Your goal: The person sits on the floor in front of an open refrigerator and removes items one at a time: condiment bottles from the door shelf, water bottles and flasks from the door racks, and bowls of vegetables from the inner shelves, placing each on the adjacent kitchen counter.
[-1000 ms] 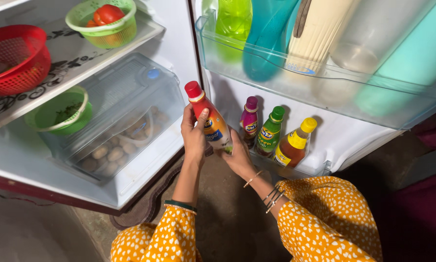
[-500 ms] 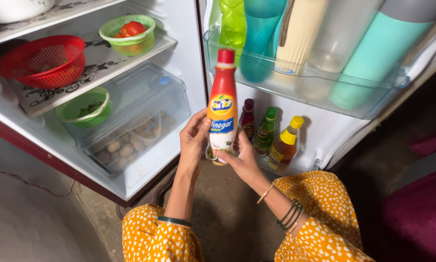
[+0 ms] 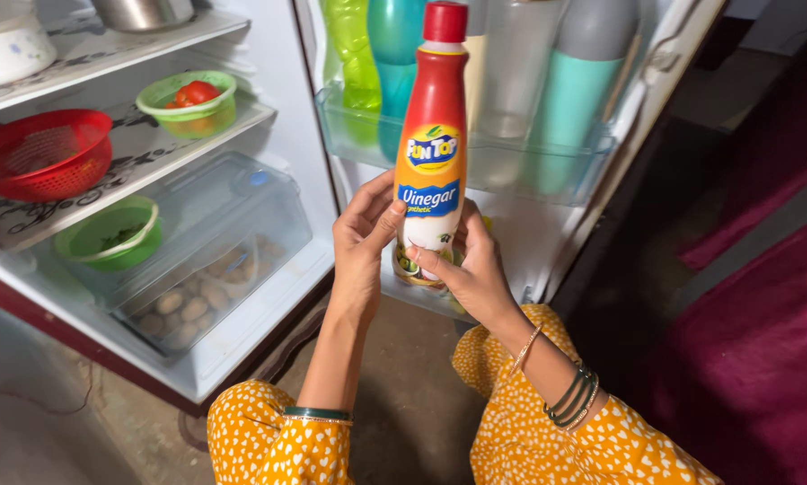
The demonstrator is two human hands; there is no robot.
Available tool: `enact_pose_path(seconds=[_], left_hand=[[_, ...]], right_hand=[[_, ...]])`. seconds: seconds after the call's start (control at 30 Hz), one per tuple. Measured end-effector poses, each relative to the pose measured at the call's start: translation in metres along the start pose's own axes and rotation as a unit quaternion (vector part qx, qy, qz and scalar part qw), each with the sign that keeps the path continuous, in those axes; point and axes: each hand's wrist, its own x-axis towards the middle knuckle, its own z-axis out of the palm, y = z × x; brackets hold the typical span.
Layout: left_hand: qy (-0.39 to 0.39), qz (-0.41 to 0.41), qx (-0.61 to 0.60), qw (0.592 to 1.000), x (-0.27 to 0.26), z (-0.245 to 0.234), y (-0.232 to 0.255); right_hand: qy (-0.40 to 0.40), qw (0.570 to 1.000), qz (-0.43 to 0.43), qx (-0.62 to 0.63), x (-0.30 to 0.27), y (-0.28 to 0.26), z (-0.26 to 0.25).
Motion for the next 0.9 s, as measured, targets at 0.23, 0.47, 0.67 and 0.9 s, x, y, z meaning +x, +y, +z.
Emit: enact_pose_path(seconds=[0.23,0.47,0.67,0.9], left_hand=[[-0.066,0.013,-0.060,0.996,0.012,0.058,-0.007],[-0.124,0.036,-0.029,0.991,0.021,0.137,-0.030],[-0.216,0.025,-0.086,0.972,0.005,0.217,-0.045],[-0.338,-0.011,-0.142,0.930,-0.029,0.300,-0.027]], right_hand=[[0.063,0.990,-0.078,-0.095,-0.008,-0.044,-0.043],[0.149,0.978,-0.094,-0.110,-0.022,-0.096,-0.108],[0.234,0.946,-0.147,-0.169,-0.051,-0.146,-0.163],[0.350,0.873,-0.201,-0.273,-0.101,-0.214,-0.187]])
